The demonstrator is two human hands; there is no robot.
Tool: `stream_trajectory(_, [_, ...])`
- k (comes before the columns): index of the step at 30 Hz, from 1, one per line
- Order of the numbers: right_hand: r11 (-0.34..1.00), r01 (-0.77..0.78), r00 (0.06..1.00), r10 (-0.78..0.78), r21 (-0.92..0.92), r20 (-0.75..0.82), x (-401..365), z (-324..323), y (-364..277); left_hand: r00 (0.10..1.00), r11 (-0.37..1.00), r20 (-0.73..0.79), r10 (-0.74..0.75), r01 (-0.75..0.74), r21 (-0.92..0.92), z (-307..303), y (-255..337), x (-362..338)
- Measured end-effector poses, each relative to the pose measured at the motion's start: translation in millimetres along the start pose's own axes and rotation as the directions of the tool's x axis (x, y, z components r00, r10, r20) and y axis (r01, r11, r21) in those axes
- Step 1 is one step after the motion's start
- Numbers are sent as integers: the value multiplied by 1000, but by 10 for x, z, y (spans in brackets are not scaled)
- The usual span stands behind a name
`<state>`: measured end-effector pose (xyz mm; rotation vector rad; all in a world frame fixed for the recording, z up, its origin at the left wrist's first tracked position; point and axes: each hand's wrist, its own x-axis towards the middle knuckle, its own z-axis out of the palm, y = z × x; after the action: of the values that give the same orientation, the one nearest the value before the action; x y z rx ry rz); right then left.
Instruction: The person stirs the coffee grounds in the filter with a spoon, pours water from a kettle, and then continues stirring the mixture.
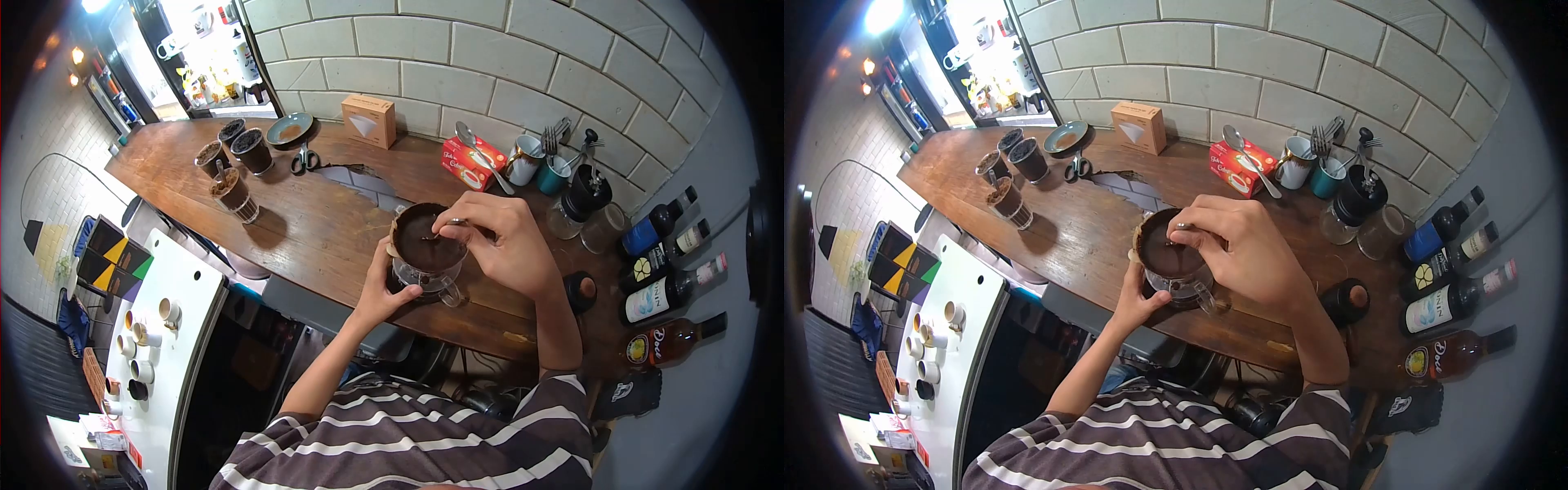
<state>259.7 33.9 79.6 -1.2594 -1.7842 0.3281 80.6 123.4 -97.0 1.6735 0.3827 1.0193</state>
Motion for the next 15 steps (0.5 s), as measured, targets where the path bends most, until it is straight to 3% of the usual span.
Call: stream_trajectory(15, [1000,-4,999,4,-19,33,9,3,-2,1000,1000,3,-12,12,-24,4,19,-3])
